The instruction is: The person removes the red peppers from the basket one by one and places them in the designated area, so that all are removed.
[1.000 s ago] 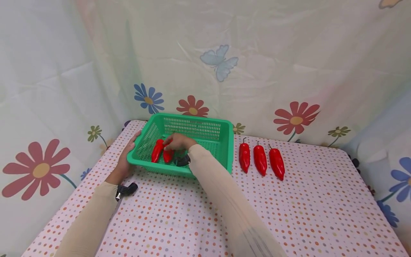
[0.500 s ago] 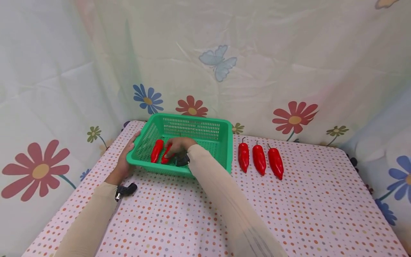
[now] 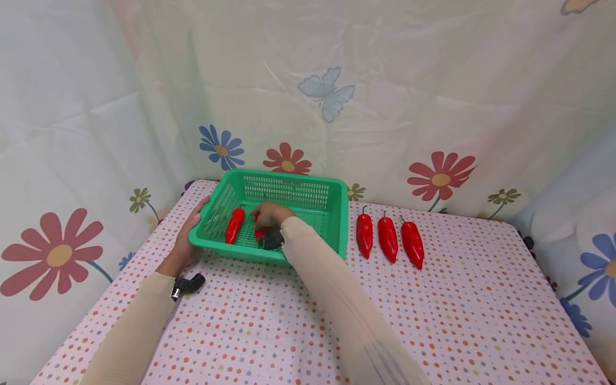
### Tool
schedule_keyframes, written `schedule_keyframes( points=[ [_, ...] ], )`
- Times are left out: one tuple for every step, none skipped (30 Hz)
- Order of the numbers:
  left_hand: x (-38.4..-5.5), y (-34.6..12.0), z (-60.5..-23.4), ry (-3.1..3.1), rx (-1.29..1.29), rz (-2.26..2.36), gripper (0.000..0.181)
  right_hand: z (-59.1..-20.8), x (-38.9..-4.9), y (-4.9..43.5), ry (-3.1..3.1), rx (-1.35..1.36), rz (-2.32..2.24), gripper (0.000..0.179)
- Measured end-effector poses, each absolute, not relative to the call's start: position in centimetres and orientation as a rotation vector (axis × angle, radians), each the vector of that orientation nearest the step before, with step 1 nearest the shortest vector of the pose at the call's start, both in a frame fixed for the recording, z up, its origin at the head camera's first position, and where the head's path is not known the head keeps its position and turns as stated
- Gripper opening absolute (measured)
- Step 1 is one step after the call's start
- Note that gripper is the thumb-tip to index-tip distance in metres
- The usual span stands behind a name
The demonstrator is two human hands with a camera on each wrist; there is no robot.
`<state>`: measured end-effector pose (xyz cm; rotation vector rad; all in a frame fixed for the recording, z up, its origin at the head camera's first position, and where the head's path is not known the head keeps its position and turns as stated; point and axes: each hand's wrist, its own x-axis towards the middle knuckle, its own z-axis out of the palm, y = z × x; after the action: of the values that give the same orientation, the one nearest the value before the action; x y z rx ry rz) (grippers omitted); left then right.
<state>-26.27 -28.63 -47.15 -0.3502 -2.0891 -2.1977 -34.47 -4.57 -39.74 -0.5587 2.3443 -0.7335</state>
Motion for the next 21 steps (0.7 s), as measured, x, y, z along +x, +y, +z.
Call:
schedule_keyframes(
  points=[
    [-26.26, -28.66, -47.17, -2.09, -0.351, -2.198, 0.056, -39.71, -34.44, -4.57, 2.358, -0.554, -0.732, 0.057],
    [-26.26, -28.69, -47.2, -2.089, -0.353, -2.199, 0.056, -39.66, -34.42, -4.56, 2.373, -0.549, -0.73, 0.061],
    [-26.26, -28.72, -47.22, -2.088, -0.356, -2.2, 0.057, -39.62, -34.41, -4.54, 2.388, -0.544, -0.728, 0.063],
    [-26.27, -28.76, -47.25, -2.087, -0.357, -2.201, 0.057, -39.6, -34.39, -4.53, 2.403, -0.54, -0.722, 0.066],
    [-26.28, -28.79, -47.29, -2.086, -0.358, -2.201, 0.057, -39.59, -34.39, -4.51, 2.416, -0.532, -0.72, 0.067],
    [-26.3, -28.82, -47.34, -2.085, -0.361, -2.202, 0.057, -39.58, -34.39, -4.48, 2.424, -0.527, -0.72, 0.067],
    [-26.33, -28.85, -47.38, -2.083, -0.363, -2.203, 0.058, -39.56, -34.4, -4.47, 2.431, -0.521, -0.724, 0.067],
    [-26.34, -28.86, -47.39, -2.08, -0.364, -2.204, 0.057, -39.56, -34.42, -4.47, 2.433, -0.517, -0.728, 0.066],
    [-26.36, -28.87, -47.41, -2.078, -0.365, -2.202, 0.058, -39.54, -34.4, -4.48, 2.435, -0.515, -0.731, 0.065],
    [-26.38, -28.89, -47.43, -2.078, -0.362, -2.2, 0.058, -39.53, -34.4, -4.49, 2.437, -0.512, -0.735, 0.063],
    [-26.39, -28.88, -47.44, -2.075, -0.362, -2.199, 0.057, -39.5, -34.39, -4.48, 2.442, -0.509, -0.738, 0.062],
    [-26.4, -28.87, -47.43, -2.071, -0.361, -2.197, 0.057, -39.46, -34.38, -4.47, 2.447, -0.507, -0.741, 0.06],
    [-26.41, -28.83, -47.39, -2.068, -0.361, -2.195, 0.057, -39.42, -34.37, -4.46, 2.451, -0.502, -0.748, 0.058],
    [-26.41, -28.77, -47.36, -2.068, -0.362, -2.193, 0.057, -39.39, -34.36, -4.42, 2.461, -0.501, -0.743, 0.057],
    [-26.43, -28.72, -47.34, -2.072, -0.361, -2.19, 0.056, -39.36, -34.35, -4.36, 2.472, -0.503, -0.738, 0.055],
    [-26.43, -28.66, -47.32, -2.076, -0.361, -2.186, 0.056, -39.35, -34.38, -4.3, 2.48, -0.503, -0.735, 0.054],
    [-26.43, -28.6, -47.3, -2.074, -0.363, -2.186, 0.056, -39.31, -34.38, -4.23, 2.488, -0.506, -0.731, 0.053],
    [-26.44, -28.56, -47.27, -2.076, -0.362, -2.184, 0.056, -39.26, -34.39, -4.18, 2.491, -0.511, -0.728, 0.053],
    [-26.44, -28.52, -47.25, -2.078, -0.364, -2.183, 0.056, -39.19, -34.39, -4.11, 2.492, -0.518, -0.726, 0.052],
    [-26.45, -28.5, -47.23, -2.078, -0.364, -2.183, 0.055, -39.1, -34.37, -4.05, 2.496, -0.526, -0.725, 0.052],
    [-26.48, -28.49, -47.21, -2.077, -0.366, -2.185, 0.055, -38.96, -34.34, -3.99, 2.494, -0.529, -0.734, 0.052]
  ],
)
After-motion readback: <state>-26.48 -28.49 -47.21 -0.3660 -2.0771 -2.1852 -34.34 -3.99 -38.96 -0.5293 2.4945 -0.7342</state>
